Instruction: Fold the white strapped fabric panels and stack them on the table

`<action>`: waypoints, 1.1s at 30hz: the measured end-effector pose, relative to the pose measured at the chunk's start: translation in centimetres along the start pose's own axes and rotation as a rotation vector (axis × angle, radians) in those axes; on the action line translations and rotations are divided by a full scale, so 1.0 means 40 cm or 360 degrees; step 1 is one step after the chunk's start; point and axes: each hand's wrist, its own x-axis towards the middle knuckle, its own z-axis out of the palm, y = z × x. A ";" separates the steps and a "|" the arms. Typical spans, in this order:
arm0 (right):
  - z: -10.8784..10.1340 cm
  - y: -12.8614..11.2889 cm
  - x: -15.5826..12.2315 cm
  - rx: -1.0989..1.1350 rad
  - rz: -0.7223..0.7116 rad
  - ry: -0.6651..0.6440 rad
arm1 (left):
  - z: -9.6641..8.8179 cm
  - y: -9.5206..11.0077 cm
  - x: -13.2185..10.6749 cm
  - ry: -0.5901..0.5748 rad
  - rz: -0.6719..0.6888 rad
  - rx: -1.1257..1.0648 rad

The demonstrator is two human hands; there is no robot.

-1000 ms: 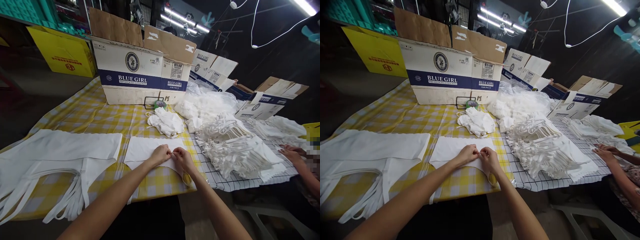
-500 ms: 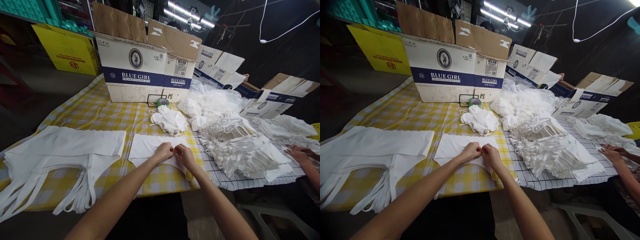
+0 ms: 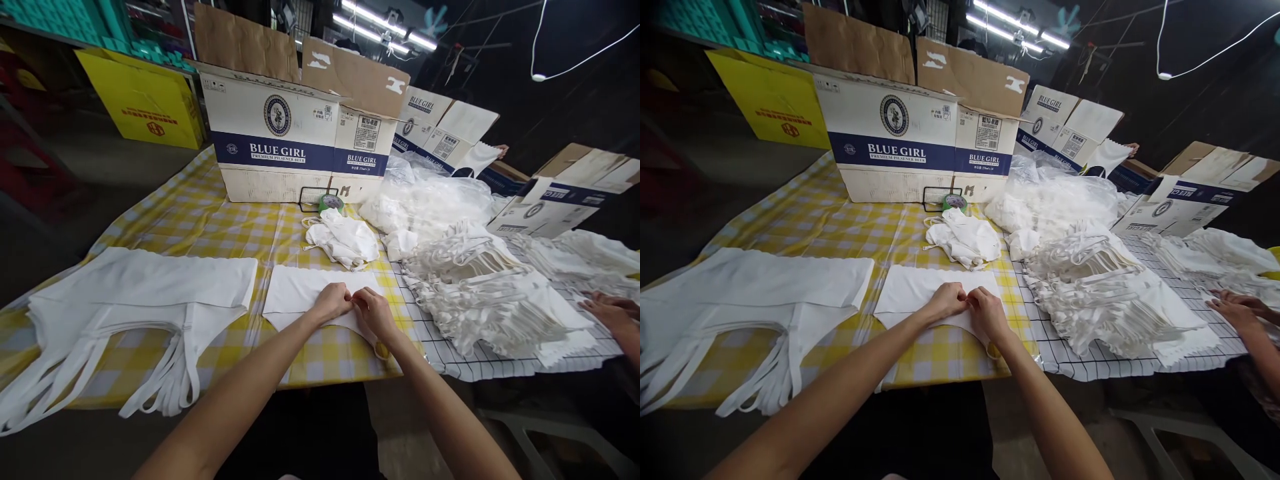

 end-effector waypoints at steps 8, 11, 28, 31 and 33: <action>-0.016 0.012 0.000 -0.0064 0.0011 -0.0099 | -0.005 0.006 -0.005 0.0018 0.0031 -0.0071; -0.021 0.006 -0.003 -0.0052 0.0068 -0.0113 | -0.011 0.009 -0.006 -0.0020 0.0049 -0.0103; -0.052 -0.080 -0.435 0.1147 0.1175 0.0255 | -0.266 -0.104 -0.183 -0.0249 -0.0003 -0.0225; 0.000 -0.097 -0.511 0.1198 0.1316 0.0499 | -0.285 -0.140 -0.251 -0.0196 -0.0043 0.0066; 0.048 -0.121 -0.535 0.1263 0.1410 0.0615 | -0.277 -0.157 -0.286 -0.0238 -0.0007 0.0227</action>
